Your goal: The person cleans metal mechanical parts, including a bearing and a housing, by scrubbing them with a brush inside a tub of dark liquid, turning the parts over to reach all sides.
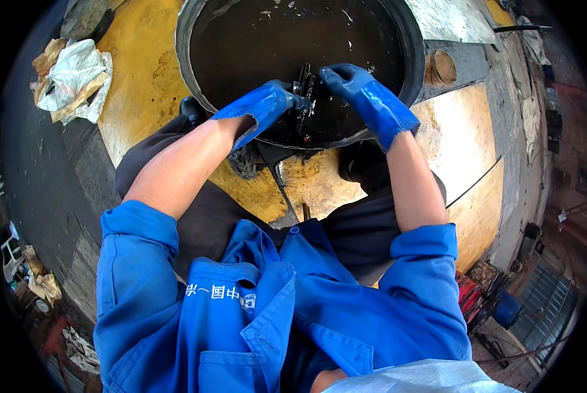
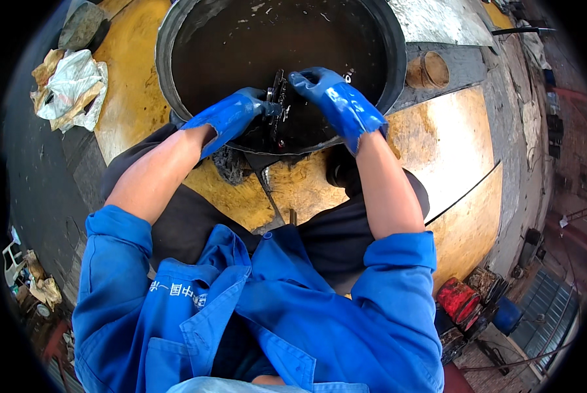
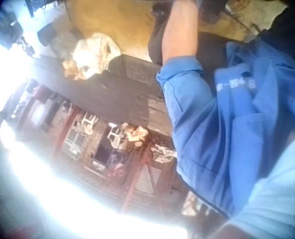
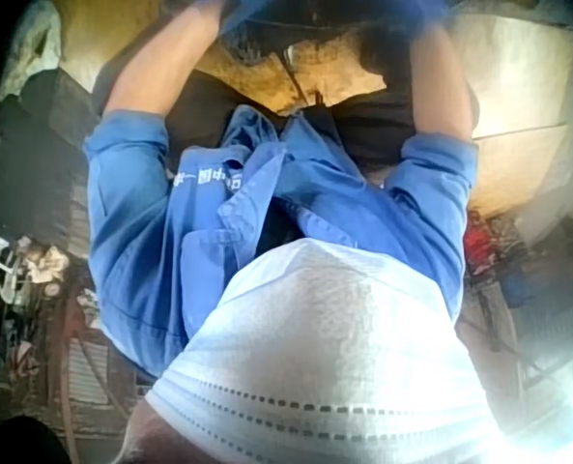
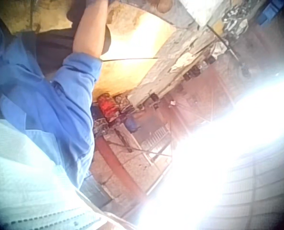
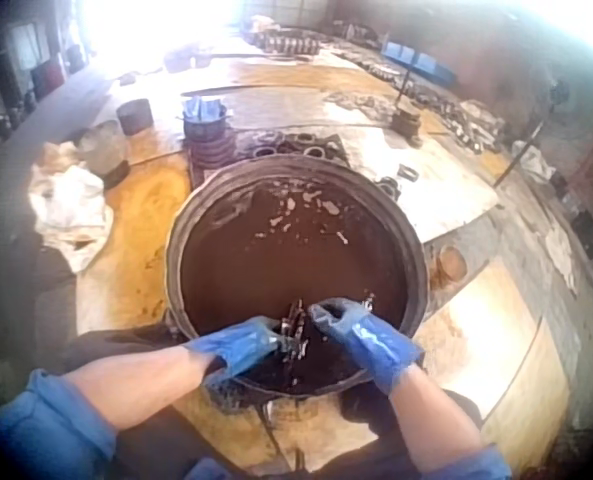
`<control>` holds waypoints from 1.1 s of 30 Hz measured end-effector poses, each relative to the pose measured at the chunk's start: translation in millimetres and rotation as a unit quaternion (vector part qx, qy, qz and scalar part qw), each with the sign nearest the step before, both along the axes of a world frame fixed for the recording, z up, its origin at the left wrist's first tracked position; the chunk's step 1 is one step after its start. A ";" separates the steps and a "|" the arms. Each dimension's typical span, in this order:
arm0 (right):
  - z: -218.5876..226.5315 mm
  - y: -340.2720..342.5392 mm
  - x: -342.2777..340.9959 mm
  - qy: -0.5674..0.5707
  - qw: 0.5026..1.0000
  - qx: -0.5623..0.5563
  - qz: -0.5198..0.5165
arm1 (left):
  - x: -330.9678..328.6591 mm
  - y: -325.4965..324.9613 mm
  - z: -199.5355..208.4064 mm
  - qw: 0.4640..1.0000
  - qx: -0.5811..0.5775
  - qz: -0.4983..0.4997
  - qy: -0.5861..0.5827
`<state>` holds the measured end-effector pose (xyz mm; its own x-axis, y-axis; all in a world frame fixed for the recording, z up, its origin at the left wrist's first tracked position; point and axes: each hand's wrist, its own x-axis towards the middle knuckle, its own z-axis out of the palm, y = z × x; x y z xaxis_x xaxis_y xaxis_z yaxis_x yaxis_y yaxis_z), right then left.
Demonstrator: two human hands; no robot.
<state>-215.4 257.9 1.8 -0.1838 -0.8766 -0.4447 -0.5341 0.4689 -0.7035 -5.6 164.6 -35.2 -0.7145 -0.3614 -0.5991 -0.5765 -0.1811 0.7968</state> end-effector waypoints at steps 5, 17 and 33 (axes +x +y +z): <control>-38.3 -7.2 21.0 -0.076 0.992 0.024 -0.099 | -10.3 -11.9 -44.3 0.999 0.007 -0.006 -0.038; -46.2 -5.1 43.3 -0.168 0.976 -0.018 -0.135 | -12.3 6.4 -39.3 0.977 -0.185 -0.062 -0.082; -23.3 -12.6 52.7 -0.119 0.980 0.031 -0.155 | -12.8 11.7 -5.9 0.956 -0.231 -0.113 -0.143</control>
<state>-162.6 245.3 -21.5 -0.3220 -0.7650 -0.5577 -0.1826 0.6282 -0.7563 -18.4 176.3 -41.0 -0.6362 -0.4912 -0.5950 -0.7657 0.3071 0.5652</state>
